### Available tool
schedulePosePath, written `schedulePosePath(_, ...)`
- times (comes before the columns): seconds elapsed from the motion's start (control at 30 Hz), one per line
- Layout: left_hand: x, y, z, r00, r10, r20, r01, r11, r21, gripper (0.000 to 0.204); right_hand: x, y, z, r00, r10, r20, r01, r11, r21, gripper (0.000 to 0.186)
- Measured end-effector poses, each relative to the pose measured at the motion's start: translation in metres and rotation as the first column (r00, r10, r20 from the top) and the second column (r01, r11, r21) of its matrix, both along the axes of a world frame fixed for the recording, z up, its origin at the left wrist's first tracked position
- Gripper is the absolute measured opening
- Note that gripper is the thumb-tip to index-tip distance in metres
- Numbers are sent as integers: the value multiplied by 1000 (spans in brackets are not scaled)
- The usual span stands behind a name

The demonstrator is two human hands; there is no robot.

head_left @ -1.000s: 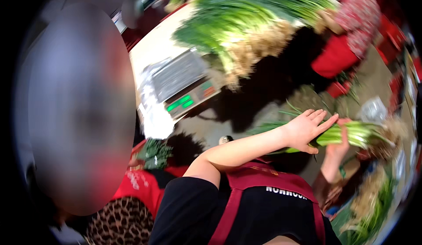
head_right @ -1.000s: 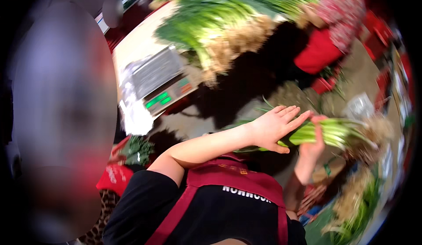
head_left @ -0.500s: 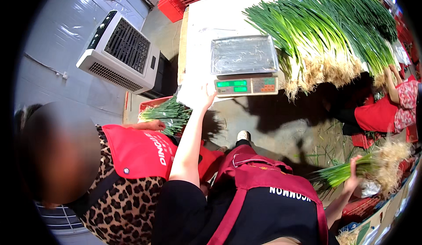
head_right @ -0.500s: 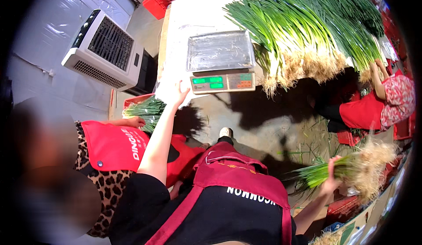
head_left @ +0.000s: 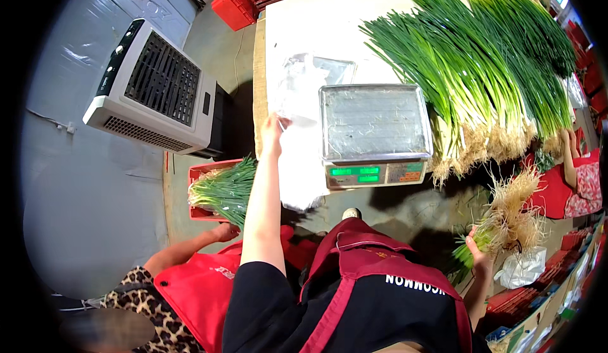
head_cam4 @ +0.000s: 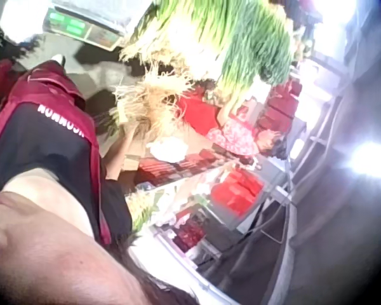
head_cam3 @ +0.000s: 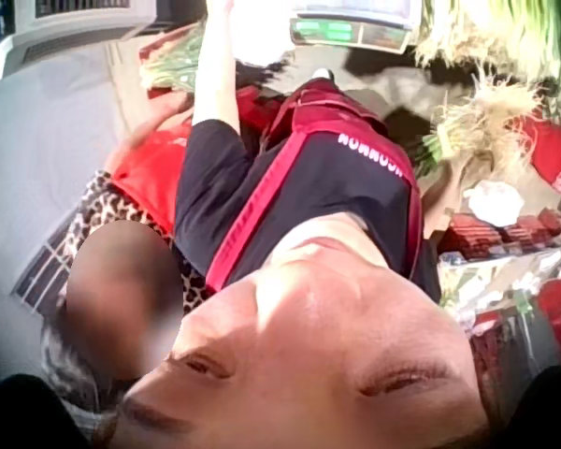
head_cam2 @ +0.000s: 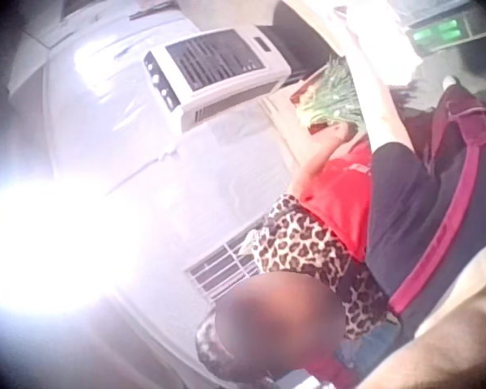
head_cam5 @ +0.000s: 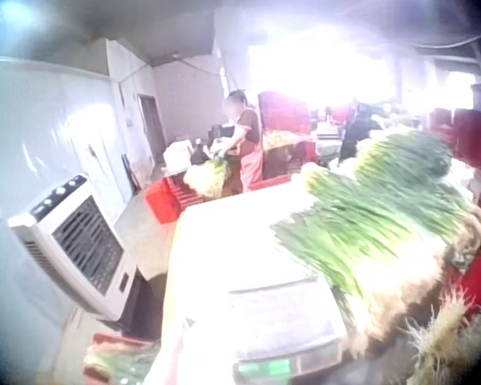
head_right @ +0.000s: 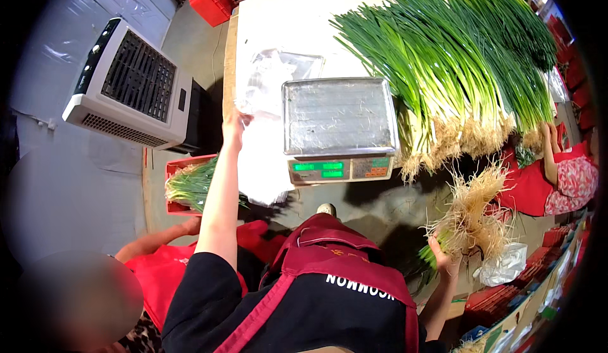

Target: The person weighs bundles of green onions on an electronic scale, adjusts the stalks by hand, and slides them into plastic bags.

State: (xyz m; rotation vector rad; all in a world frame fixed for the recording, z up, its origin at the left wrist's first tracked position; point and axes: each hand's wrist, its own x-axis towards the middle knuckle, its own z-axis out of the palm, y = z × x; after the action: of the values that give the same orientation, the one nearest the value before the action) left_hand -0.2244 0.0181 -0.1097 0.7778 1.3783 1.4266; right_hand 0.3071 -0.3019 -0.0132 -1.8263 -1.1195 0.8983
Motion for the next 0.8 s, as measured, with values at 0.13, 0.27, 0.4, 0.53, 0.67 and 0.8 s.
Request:
schedulePosePath(0.13, -21, 31, 31, 917, 17, 398, -23, 1000, 11, 28, -32, 39, 17, 998, -31, -50, 28, 998, -60, 30)
schedulePosePath(0.27, 21, 34, 57, 939, -242, 243, 209, 966, 151, 32, -48, 78, 27, 999, 43, -33, -47, 988, -148, 31)
schedulePosePath(0.4, 79, 24, 54, 912, -409, 38, 411, 903, -125, 35, -42, 111, 8, 981, 171, -90, -182, 975, -130, 30)
schedulePosePath(0.53, 86, 15, 3, 742, -350, -573, 252, 936, -245, 27, -42, 141, 5, 948, 241, -207, -287, 929, -234, 36)
schedulePosePath(0.67, 103, -1, 16, 111, -99, -989, 251, 965, -68, 35, -39, 159, -2, 851, 524, 42, -489, 818, -303, 48)
schedulePosePath(0.8, 91, -1, 33, -301, -184, -936, 669, 659, -344, 51, -25, 168, -28, 811, 534, -238, -576, 800, -166, 44)
